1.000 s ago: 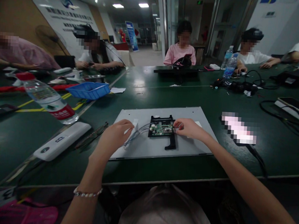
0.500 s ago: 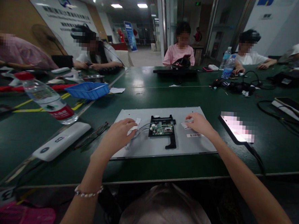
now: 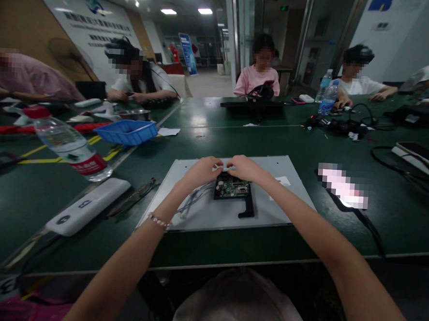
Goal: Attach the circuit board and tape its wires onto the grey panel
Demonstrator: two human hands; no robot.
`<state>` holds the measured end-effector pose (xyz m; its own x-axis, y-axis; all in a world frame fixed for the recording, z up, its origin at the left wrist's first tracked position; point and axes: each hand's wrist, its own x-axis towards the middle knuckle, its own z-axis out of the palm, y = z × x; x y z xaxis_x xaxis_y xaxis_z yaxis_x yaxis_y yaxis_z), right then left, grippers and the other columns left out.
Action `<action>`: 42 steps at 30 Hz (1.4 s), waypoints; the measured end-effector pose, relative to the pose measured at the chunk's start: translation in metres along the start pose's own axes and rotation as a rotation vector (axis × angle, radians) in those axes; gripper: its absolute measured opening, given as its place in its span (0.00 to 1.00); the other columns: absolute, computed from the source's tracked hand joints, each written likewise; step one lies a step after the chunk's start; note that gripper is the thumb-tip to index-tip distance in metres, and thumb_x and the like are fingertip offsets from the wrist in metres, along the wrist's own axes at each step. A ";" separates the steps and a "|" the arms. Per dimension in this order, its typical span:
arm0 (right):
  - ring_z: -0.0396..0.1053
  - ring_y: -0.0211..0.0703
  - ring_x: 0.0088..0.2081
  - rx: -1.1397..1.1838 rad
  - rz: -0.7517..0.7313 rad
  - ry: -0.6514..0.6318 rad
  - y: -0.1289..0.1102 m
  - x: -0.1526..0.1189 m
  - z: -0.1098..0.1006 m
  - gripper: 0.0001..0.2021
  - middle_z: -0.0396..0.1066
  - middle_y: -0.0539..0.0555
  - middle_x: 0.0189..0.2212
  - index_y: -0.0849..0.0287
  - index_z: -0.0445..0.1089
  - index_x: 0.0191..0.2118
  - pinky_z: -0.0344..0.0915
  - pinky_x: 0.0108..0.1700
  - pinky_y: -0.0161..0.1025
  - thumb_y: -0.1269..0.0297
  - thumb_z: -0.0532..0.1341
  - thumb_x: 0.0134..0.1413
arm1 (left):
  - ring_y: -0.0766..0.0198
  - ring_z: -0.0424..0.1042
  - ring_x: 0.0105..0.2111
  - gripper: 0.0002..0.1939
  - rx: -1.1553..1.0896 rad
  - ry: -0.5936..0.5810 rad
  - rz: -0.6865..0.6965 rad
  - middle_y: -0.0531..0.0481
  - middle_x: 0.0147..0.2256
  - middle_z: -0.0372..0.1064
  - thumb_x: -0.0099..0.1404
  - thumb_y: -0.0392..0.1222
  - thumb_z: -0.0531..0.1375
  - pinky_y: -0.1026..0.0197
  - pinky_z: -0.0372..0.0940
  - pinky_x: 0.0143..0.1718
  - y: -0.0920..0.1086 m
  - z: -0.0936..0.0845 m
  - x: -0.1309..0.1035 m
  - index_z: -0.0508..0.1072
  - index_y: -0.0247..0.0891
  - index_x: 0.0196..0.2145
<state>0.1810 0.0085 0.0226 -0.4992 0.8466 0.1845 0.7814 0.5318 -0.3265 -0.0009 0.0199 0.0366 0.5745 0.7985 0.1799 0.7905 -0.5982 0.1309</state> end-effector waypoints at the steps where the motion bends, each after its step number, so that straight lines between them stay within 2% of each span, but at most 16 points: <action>1: 0.70 0.47 0.44 -0.009 0.007 -0.011 0.001 0.005 0.004 0.13 0.75 0.58 0.42 0.60 0.74 0.45 0.61 0.45 0.36 0.66 0.57 0.56 | 0.58 0.72 0.39 0.14 -0.004 0.001 0.002 0.43 0.39 0.73 0.63 0.39 0.53 0.61 0.64 0.42 -0.002 0.004 -0.002 0.75 0.35 0.41; 7: 0.71 0.44 0.41 -0.105 0.052 -0.006 0.000 0.017 0.014 0.11 0.76 0.55 0.38 0.57 0.77 0.40 0.61 0.41 0.34 0.68 0.57 0.56 | 0.58 0.71 0.38 0.12 0.023 0.002 0.002 0.43 0.35 0.74 0.60 0.35 0.53 0.61 0.63 0.41 -0.010 0.017 -0.007 0.76 0.35 0.36; 12: 0.70 0.46 0.41 -0.168 0.081 0.033 -0.003 0.015 0.009 0.11 0.75 0.56 0.38 0.56 0.77 0.39 0.62 0.39 0.36 0.68 0.56 0.56 | 0.57 0.71 0.38 0.13 0.038 0.003 0.015 0.43 0.35 0.74 0.61 0.36 0.52 0.60 0.63 0.42 -0.012 0.019 -0.006 0.77 0.35 0.35; 15: 0.70 0.48 0.42 -0.205 0.131 0.105 0.005 0.001 -0.004 0.12 0.74 0.57 0.41 0.57 0.76 0.40 0.62 0.40 0.37 0.68 0.55 0.57 | 0.57 0.71 0.38 0.14 0.043 0.016 0.027 0.43 0.36 0.73 0.61 0.36 0.52 0.60 0.63 0.42 -0.010 0.017 -0.008 0.76 0.35 0.37; 21: 0.69 0.50 0.43 -0.306 0.285 0.177 0.041 -0.052 -0.024 0.13 0.73 0.59 0.42 0.58 0.76 0.40 0.64 0.43 0.41 0.68 0.54 0.58 | 0.56 0.71 0.39 0.13 0.069 -0.010 0.005 0.42 0.36 0.73 0.62 0.37 0.52 0.60 0.63 0.42 -0.007 0.015 -0.009 0.76 0.35 0.36; 24: 0.70 0.51 0.43 -0.256 0.352 0.148 0.057 -0.068 -0.023 0.13 0.73 0.59 0.43 0.58 0.77 0.40 0.64 0.44 0.42 0.67 0.55 0.57 | 0.57 0.71 0.39 0.13 0.083 -0.002 -0.002 0.43 0.36 0.72 0.62 0.37 0.52 0.60 0.63 0.41 -0.008 0.017 -0.009 0.75 0.35 0.37; 28: 0.71 0.50 0.42 -0.110 0.359 0.059 0.072 -0.075 -0.021 0.14 0.75 0.58 0.42 0.59 0.76 0.43 0.65 0.44 0.41 0.65 0.57 0.54 | 0.56 0.71 0.40 0.13 0.097 0.013 -0.006 0.42 0.39 0.72 0.64 0.39 0.51 0.60 0.63 0.42 -0.006 0.020 -0.012 0.74 0.34 0.40; 32: 0.71 0.52 0.44 -0.077 0.366 0.087 0.080 -0.079 -0.025 0.17 0.74 0.60 0.44 0.62 0.75 0.46 0.64 0.47 0.42 0.64 0.57 0.53 | 0.55 0.70 0.43 0.21 0.035 0.009 -0.049 0.40 0.43 0.71 0.68 0.49 0.48 0.58 0.62 0.44 -0.005 0.016 -0.016 0.68 0.33 0.50; 34: 0.70 0.52 0.45 -0.067 0.362 0.115 0.081 -0.080 -0.026 0.16 0.73 0.60 0.45 0.62 0.75 0.45 0.63 0.48 0.42 0.64 0.56 0.53 | 0.54 0.68 0.48 0.27 -0.011 -0.019 -0.003 0.38 0.49 0.68 0.68 0.55 0.46 0.57 0.61 0.48 -0.007 0.012 -0.018 0.63 0.32 0.55; 38: 0.70 0.51 0.46 -0.076 0.295 0.119 0.075 -0.078 -0.021 0.15 0.74 0.59 0.44 0.60 0.75 0.44 0.62 0.50 0.43 0.64 0.56 0.54 | 0.52 0.55 0.59 0.42 -0.079 -0.174 0.189 0.35 0.61 0.52 0.62 0.64 0.51 0.58 0.52 0.57 -0.016 0.005 -0.023 0.51 0.30 0.62; 42: 0.70 0.50 0.46 -0.121 0.282 0.142 0.067 -0.074 -0.012 0.15 0.73 0.59 0.44 0.60 0.75 0.43 0.62 0.50 0.43 0.63 0.56 0.54 | 0.51 0.52 0.61 0.48 -0.120 -0.329 0.201 0.33 0.63 0.47 0.56 0.65 0.56 0.57 0.50 0.59 -0.025 0.001 -0.026 0.48 0.28 0.63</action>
<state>0.2745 -0.0180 -0.0021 -0.2068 0.9504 0.2322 0.9242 0.2677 -0.2724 -0.0350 0.0145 0.0274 0.7679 0.6319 -0.1056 0.6362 -0.7327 0.2417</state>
